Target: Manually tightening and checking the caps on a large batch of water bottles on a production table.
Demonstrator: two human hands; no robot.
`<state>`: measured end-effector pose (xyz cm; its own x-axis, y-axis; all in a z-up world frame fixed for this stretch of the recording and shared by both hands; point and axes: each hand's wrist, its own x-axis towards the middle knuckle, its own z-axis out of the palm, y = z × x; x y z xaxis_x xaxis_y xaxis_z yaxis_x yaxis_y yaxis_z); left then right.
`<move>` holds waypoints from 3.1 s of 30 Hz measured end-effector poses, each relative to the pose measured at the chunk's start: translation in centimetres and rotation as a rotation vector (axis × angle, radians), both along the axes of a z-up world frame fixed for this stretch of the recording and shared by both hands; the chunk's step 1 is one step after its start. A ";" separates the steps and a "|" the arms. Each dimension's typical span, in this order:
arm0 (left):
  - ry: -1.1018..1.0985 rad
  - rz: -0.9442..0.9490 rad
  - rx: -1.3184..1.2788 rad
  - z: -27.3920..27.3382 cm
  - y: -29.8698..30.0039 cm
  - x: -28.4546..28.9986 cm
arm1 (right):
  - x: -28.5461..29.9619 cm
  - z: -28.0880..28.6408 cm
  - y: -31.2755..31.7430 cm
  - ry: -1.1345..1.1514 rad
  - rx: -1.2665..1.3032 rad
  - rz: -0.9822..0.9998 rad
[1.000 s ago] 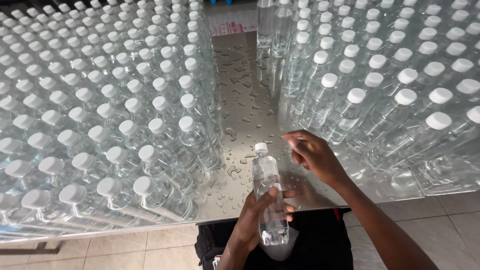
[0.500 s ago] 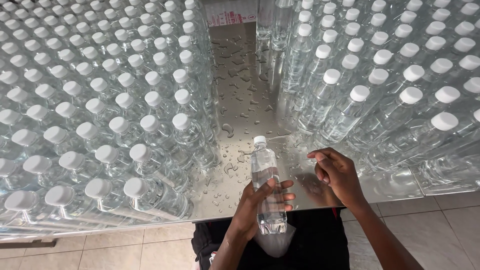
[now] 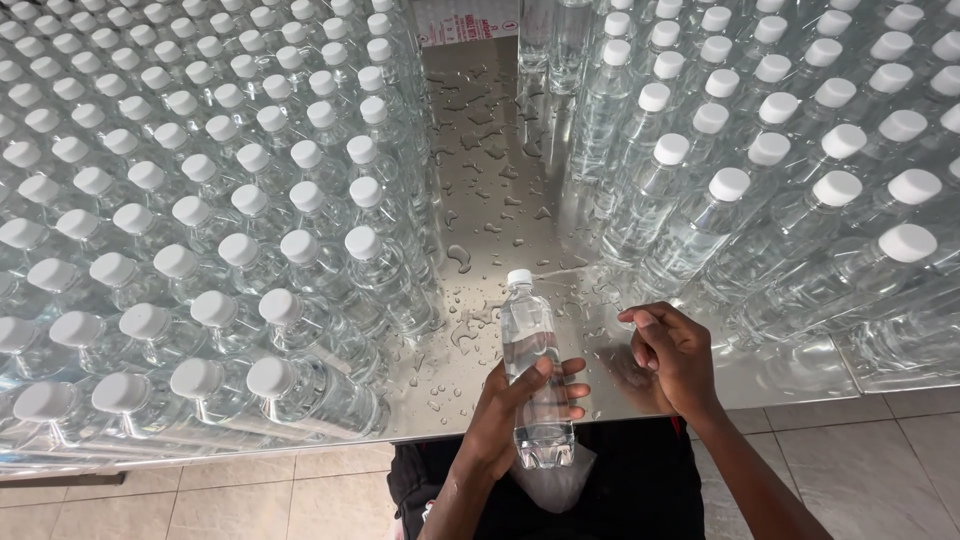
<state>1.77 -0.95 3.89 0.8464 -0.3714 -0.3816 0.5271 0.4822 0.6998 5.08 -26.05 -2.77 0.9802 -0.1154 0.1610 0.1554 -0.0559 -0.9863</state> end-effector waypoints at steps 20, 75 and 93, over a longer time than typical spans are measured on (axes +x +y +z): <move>-0.438 -0.201 0.443 1.0 2.6 -0.5 | 0.7 13.4 -0.1 -0.466 -0.981 0.421; -0.635 -1.251 -0.196 -15.3 0.0 -3.5 | -5.0 19.4 2.4 -1.774 -1.210 0.600; -0.886 -0.476 1.384 4.2 1.4 -2.7 | 2.6 6.0 0.0 0.320 -0.691 0.378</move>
<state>-0.92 0.45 8.13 0.8816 -0.4559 -0.1222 -0.3160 -0.7624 0.5647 7.69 -26.08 3.24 0.9432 0.2516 -0.2169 0.0044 -0.6623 -0.7493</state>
